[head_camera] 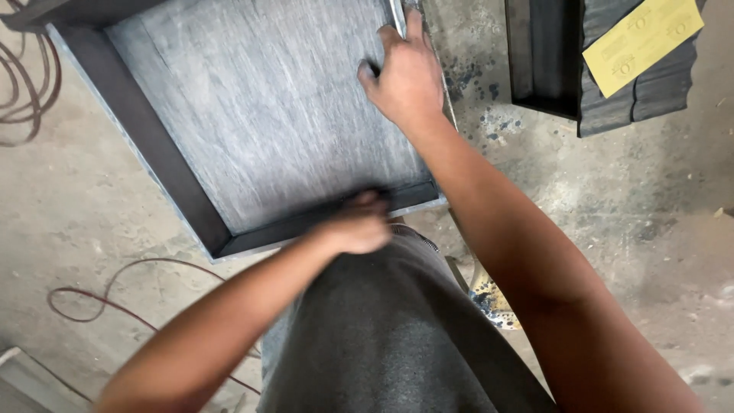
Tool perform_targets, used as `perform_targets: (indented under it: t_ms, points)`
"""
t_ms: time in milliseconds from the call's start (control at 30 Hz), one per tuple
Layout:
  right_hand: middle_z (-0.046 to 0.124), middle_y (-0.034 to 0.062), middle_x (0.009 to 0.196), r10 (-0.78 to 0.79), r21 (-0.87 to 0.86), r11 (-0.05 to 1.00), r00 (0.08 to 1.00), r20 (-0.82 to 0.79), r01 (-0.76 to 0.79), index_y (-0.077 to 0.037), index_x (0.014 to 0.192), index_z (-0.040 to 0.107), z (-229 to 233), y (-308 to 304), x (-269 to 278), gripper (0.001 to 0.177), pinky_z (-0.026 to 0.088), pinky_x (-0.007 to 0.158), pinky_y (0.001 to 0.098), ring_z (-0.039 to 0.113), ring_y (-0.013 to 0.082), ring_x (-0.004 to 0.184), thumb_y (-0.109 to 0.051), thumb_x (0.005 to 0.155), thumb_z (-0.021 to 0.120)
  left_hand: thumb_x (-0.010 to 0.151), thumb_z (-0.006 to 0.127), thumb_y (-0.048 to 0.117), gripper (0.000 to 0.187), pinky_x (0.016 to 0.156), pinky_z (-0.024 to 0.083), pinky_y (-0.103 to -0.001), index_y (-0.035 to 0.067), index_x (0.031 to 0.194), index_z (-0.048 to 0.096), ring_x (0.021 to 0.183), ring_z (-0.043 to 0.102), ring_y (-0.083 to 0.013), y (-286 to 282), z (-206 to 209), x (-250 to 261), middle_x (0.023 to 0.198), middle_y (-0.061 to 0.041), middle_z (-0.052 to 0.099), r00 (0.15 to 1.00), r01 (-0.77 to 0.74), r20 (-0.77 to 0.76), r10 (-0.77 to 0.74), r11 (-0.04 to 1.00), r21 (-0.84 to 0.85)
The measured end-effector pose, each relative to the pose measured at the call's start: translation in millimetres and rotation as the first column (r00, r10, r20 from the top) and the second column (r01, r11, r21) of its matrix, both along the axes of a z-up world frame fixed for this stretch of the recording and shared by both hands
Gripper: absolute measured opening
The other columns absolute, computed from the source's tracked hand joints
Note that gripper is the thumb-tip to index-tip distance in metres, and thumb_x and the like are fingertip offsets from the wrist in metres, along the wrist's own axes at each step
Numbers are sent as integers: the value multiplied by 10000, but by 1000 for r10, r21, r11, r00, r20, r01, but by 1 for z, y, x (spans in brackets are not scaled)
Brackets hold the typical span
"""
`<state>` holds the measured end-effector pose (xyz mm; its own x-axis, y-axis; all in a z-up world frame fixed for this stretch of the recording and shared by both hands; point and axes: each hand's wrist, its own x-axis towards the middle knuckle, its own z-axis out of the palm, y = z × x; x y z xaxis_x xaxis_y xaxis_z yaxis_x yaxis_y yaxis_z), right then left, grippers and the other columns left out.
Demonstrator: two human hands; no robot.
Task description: The person sands the edges and flat surfaces of a rectangular wooden drawer using a sanding block. They repeatedly reposition and flip the drawer to access different sides, maintaining a consistent sanding motion.
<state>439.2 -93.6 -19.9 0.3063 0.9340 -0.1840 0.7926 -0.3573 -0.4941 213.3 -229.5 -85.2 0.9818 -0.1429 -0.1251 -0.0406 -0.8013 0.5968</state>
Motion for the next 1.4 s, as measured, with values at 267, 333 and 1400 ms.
perform_targets:
  t_ms: [267,333,1400]
  points:
    - [402,246,1414,4,88,996,1000,-10,-3,-46,1125,644,-5,-2,1,372,568,746,593,652,484,950,-307,892,771,844,540,263,237,904,495,-511,65,970,580,943,630,-399,4,36,0,1028,-184,568,896,-400,-308,320,882,-247]
    - [392,245,1429,-2,81,997,1000,-22,4,-50,1118,638,-4,-4,1,372,568,766,588,658,479,942,-310,886,768,964,429,323,566,840,534,-467,-28,1404,495,1065,677,-427,1,39,-41,1421,-278,552,582,-602,-770,262,775,-192]
    - [495,211,1296,36,154,987,997,62,-45,-23,1132,643,-8,-5,2,311,532,594,520,640,373,693,-246,932,727,953,615,192,333,883,539,-458,181,1264,734,994,707,-380,72,34,22,1167,-89,771,866,-494,-318,387,765,-414]
